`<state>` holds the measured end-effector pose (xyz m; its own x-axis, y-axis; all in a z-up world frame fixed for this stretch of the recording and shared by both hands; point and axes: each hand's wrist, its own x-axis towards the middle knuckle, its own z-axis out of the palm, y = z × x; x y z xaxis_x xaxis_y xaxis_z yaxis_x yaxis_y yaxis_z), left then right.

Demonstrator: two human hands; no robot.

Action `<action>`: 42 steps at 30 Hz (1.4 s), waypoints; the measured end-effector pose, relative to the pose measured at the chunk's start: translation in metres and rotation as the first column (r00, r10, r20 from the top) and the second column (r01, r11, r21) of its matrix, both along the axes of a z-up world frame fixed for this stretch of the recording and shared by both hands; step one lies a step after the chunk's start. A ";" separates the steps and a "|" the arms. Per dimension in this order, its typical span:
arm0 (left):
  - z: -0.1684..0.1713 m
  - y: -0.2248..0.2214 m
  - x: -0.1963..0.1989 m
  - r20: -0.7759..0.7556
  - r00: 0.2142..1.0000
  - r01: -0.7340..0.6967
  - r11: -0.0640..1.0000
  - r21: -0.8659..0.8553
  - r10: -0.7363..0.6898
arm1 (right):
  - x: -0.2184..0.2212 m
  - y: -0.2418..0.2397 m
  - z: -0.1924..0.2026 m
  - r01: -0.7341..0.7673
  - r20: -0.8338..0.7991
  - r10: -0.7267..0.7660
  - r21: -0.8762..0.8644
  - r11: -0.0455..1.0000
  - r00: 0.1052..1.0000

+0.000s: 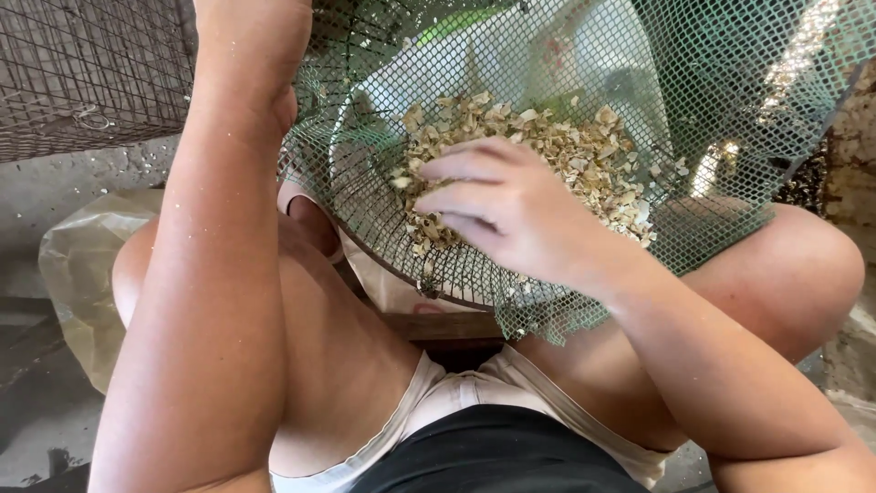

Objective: Sorting and sifting seeds or husks using a mesh sieve and hands in an agricultural setting.

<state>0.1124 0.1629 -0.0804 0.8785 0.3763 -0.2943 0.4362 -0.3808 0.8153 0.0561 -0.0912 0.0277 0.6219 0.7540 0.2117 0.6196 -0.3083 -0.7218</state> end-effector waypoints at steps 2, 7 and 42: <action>0.004 -0.003 -0.001 -0.002 1.000 0.010 1.000 0.004 -0.010 | -0.008 0.005 -0.013 -0.027 0.148 0.067 -0.256 0.966 0.987; -0.001 -0.004 0.005 -0.005 1.000 0.023 1.000 0.013 -0.023 | -0.002 -0.003 -0.009 0.052 0.164 0.025 -0.446 0.893 0.986; -0.008 -0.044 0.049 -0.065 0.993 0.105 0.990 0.094 -0.099 | -0.007 -0.032 0.027 0.029 -0.143 -0.132 -0.563 0.826 0.981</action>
